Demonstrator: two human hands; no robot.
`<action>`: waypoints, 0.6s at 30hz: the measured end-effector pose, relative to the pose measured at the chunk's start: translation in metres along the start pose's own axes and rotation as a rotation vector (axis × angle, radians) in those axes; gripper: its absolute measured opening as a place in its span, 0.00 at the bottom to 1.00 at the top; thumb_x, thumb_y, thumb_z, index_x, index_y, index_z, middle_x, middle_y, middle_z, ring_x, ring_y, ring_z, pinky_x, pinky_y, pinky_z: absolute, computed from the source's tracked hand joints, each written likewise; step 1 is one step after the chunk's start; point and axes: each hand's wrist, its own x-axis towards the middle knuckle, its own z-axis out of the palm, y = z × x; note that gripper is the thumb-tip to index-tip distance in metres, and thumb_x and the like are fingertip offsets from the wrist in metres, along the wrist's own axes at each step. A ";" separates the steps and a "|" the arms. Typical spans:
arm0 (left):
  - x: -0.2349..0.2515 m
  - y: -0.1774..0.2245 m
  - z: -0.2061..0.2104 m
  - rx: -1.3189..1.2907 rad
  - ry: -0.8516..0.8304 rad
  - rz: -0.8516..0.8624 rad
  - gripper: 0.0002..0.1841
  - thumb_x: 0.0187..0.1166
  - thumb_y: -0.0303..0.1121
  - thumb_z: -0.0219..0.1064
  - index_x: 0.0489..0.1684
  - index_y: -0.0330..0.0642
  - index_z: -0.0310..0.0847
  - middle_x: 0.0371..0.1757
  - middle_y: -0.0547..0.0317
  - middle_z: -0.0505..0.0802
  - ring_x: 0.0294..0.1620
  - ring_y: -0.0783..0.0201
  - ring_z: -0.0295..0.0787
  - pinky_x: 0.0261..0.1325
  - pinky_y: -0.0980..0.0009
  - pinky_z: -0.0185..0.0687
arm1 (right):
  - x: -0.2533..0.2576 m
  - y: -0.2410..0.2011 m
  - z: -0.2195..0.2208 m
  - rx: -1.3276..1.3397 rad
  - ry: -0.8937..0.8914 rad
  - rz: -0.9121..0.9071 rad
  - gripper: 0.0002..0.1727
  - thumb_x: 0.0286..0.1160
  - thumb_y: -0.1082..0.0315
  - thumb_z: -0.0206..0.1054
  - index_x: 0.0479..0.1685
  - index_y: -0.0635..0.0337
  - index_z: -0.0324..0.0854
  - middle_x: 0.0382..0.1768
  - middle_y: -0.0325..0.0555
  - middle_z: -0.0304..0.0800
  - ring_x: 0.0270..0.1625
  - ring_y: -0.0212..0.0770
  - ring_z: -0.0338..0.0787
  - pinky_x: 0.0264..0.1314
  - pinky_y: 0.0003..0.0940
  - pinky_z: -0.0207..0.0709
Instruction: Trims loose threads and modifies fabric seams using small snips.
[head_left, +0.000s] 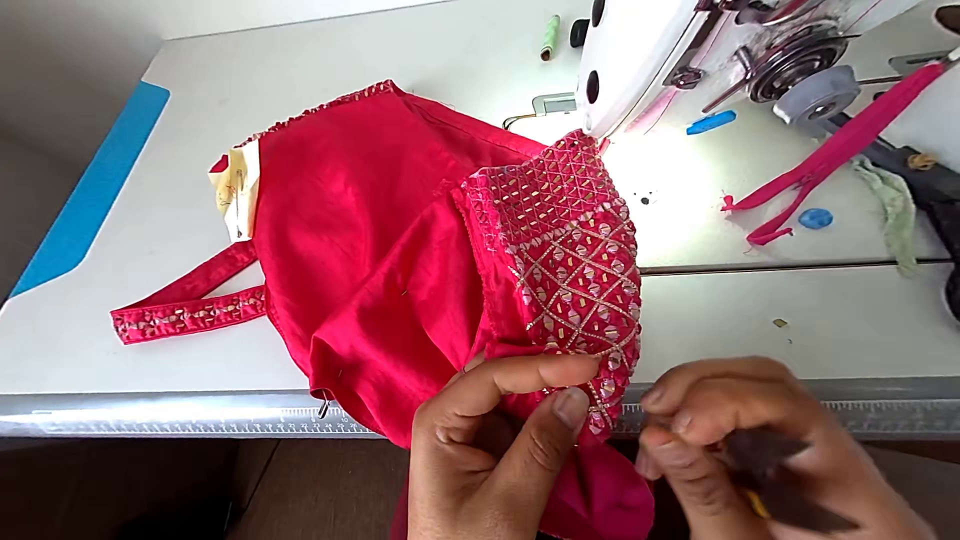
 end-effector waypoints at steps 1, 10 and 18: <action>-0.001 0.000 -0.001 0.002 -0.005 0.003 0.09 0.81 0.23 0.68 0.51 0.40 0.92 0.47 0.59 0.96 0.46 0.74 0.93 0.52 0.76 0.90 | 0.002 0.002 -0.007 -0.015 0.013 0.034 0.06 0.89 0.55 0.62 0.46 0.44 0.77 0.45 0.25 0.86 0.38 0.14 0.85 0.35 0.08 0.79; -0.005 -0.001 -0.003 -0.057 -0.020 0.008 0.17 0.78 0.15 0.65 0.62 0.38 0.87 0.59 0.57 0.94 0.55 0.71 0.92 0.61 0.73 0.89 | 0.013 0.040 -0.086 -0.880 0.169 0.188 0.17 0.82 0.62 0.60 0.51 0.72 0.82 0.35 0.58 0.81 0.28 0.41 0.74 0.27 0.37 0.66; -0.009 0.002 -0.003 -0.113 -0.063 -0.040 0.18 0.77 0.14 0.63 0.61 0.36 0.89 0.58 0.58 0.95 0.55 0.73 0.92 0.60 0.73 0.89 | 0.010 0.024 -0.082 -0.552 0.199 0.155 0.12 0.79 0.64 0.68 0.50 0.64 0.80 0.32 0.32 0.83 0.29 0.15 0.76 0.29 0.10 0.68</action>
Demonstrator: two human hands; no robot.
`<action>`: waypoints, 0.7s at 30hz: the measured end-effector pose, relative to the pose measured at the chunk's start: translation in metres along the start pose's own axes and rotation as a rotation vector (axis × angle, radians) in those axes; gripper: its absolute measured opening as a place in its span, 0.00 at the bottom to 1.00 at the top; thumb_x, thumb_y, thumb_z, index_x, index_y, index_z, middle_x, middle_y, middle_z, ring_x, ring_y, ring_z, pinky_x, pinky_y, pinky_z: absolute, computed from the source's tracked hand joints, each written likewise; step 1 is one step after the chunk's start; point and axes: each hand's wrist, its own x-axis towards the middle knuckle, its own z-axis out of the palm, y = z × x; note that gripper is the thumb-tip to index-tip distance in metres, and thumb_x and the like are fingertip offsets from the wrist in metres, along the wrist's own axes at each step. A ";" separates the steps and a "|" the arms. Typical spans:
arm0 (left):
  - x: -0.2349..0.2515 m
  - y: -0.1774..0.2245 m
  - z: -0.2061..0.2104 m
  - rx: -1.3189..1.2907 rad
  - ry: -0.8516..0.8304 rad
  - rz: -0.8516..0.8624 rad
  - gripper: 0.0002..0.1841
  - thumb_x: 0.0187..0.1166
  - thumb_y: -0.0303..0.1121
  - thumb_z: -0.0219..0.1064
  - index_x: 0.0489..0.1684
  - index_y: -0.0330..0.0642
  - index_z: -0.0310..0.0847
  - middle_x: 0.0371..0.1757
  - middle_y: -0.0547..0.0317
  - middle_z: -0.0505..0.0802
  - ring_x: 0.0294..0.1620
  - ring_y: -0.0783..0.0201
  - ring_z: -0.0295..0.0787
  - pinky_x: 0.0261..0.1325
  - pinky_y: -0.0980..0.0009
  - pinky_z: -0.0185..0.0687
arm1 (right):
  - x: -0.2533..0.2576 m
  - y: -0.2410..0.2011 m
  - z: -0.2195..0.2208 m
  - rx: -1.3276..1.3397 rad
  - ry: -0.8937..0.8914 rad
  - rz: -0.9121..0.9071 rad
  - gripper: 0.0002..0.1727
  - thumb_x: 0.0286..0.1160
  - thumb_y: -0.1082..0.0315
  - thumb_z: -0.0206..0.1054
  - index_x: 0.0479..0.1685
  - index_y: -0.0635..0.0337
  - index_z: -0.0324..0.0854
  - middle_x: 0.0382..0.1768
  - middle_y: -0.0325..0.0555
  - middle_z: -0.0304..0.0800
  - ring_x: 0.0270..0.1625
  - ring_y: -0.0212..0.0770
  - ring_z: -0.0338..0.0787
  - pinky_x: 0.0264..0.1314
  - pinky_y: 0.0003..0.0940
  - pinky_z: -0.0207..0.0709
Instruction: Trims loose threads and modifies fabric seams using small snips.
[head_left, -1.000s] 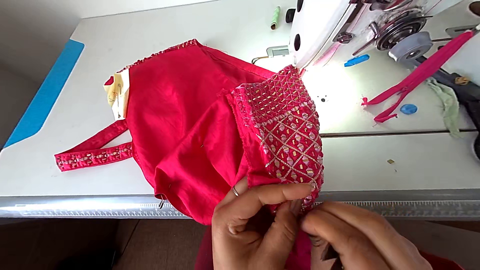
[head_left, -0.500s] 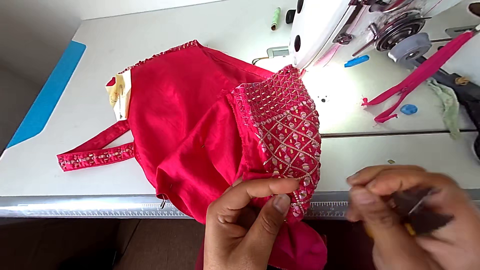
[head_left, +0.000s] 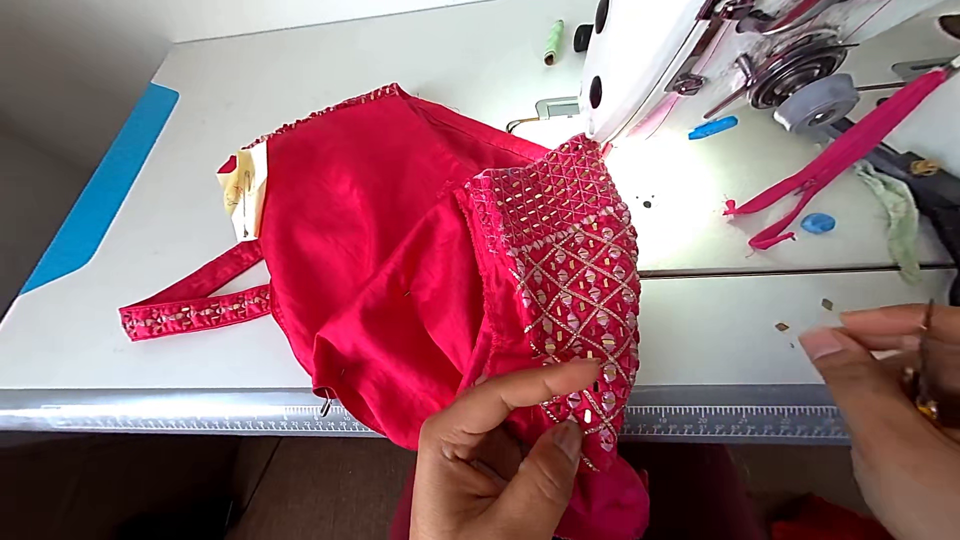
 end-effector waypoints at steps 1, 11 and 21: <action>0.000 0.000 0.000 0.000 -0.008 -0.007 0.19 0.76 0.14 0.62 0.61 0.36 0.89 0.58 0.58 0.95 0.55 0.73 0.92 0.60 0.73 0.89 | -0.002 -0.011 -0.001 0.146 -0.085 0.014 0.10 0.80 0.63 0.68 0.53 0.56 0.78 0.33 0.22 0.83 0.30 0.10 0.78 0.30 0.07 0.71; 0.004 0.000 0.004 -0.003 0.079 -0.047 0.10 0.75 0.25 0.74 0.52 0.39 0.93 0.47 0.60 0.98 0.46 0.73 0.95 0.52 0.74 0.92 | -0.026 -0.067 0.015 1.168 -0.762 0.286 0.28 0.90 0.38 0.46 0.55 0.52 0.81 0.36 0.23 0.83 0.36 0.16 0.79 0.35 0.12 0.69; 0.005 -0.001 0.002 0.117 0.069 -0.002 0.12 0.76 0.20 0.71 0.55 0.39 0.88 0.50 0.61 0.96 0.49 0.73 0.93 0.55 0.74 0.91 | -0.032 -0.063 0.013 1.149 -0.788 0.277 0.31 0.95 0.44 0.41 0.64 0.60 0.80 0.32 0.27 0.83 0.28 0.17 0.78 0.26 0.13 0.70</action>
